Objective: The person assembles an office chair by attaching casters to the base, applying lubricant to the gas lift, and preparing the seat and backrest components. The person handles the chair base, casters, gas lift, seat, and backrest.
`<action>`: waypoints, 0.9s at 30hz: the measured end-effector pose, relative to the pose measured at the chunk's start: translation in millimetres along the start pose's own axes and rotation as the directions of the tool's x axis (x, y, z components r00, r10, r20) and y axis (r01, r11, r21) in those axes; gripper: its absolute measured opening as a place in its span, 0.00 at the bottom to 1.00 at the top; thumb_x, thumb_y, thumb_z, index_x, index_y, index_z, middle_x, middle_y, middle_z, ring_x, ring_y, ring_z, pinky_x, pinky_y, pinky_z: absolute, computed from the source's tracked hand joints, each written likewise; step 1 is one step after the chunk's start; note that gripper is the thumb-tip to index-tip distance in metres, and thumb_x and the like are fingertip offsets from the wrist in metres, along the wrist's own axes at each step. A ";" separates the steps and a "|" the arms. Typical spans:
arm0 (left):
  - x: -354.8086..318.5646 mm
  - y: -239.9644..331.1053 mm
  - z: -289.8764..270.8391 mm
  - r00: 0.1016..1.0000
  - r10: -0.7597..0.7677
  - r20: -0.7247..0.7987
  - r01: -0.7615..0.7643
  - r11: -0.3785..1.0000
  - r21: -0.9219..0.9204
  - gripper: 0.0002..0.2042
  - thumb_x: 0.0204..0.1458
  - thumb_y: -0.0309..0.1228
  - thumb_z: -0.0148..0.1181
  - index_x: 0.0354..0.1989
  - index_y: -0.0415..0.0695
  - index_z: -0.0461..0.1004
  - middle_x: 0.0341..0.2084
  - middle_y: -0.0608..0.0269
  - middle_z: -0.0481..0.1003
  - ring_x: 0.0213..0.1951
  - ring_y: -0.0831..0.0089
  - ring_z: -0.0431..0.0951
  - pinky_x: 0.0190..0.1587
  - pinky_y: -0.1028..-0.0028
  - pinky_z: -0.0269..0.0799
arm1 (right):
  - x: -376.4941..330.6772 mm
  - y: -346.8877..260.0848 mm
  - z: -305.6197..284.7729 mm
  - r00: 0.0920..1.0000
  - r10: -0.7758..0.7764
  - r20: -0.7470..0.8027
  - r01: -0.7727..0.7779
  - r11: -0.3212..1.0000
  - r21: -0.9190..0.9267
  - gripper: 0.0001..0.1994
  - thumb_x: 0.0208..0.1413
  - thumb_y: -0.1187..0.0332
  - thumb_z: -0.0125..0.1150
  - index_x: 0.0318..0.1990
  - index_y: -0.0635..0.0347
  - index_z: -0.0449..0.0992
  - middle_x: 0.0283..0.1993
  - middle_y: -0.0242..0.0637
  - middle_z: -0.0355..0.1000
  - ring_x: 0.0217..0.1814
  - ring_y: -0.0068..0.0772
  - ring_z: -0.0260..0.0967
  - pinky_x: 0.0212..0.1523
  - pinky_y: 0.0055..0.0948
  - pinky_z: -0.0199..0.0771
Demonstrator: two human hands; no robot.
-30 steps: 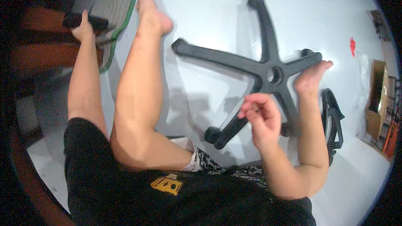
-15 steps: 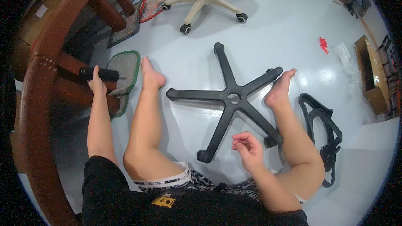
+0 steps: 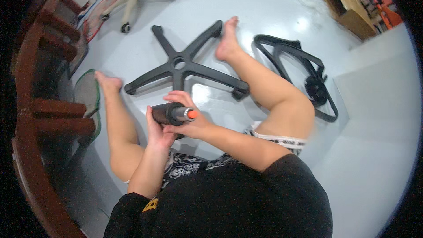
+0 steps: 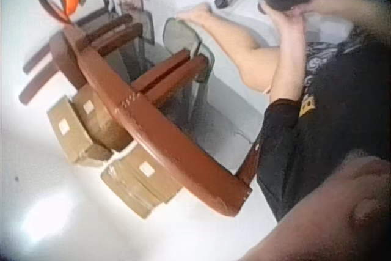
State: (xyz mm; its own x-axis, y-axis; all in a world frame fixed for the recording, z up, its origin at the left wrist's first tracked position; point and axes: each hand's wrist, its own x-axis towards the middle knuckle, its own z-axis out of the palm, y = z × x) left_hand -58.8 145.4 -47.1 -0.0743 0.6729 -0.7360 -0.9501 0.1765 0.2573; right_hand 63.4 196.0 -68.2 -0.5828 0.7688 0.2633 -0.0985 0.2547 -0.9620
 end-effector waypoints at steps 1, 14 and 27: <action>2.1 -6.6 -4.6 0.999 -0.001 -0.053 0.004 0.999 0.054 0.33 0.52 0.62 0.38 0.52 0.44 0.61 0.45 0.55 0.69 0.48 0.62 0.70 0.52 0.61 0.66 | -4.2 1.0 0.2 1.000 -0.011 -0.028 0.011 1.000 -0.012 0.42 0.28 0.59 0.77 0.55 0.53 0.62 0.56 0.42 0.54 0.60 0.44 0.55 0.58 0.39 0.58; 0.0 -15.7 -26.5 0.977 -0.037 0.211 0.012 0.993 0.115 0.33 0.51 0.63 0.40 0.52 0.45 0.62 0.45 0.61 0.70 0.48 0.68 0.70 0.51 0.67 0.66 | 4.3 7.6 -0.4 0.992 0.024 -0.126 0.003 0.977 0.214 0.29 0.34 0.64 0.73 0.47 0.57 0.68 0.55 0.42 0.59 0.55 0.37 0.60 0.55 0.36 0.62; 2.4 -18.7 -30.8 0.517 0.322 0.793 -0.760 -0.254 0.599 0.20 0.44 0.30 0.61 0.47 0.43 0.66 0.45 0.52 0.69 0.49 0.56 0.67 0.54 0.63 0.61 | 155.3 10.8 -37.1 0.952 0.016 -0.307 -0.056 0.991 -0.119 0.16 0.48 0.71 0.61 0.45 0.63 0.66 0.40 0.37 0.73 0.47 0.28 0.68 0.60 0.39 0.49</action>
State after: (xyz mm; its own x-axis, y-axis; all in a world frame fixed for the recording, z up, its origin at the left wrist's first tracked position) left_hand -50.5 121.6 -72.9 -0.1039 0.9745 0.1988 0.4795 -0.1260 0.8684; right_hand 1.8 339.9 -35.0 -0.3086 0.9158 0.2570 0.0311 0.2797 -0.9596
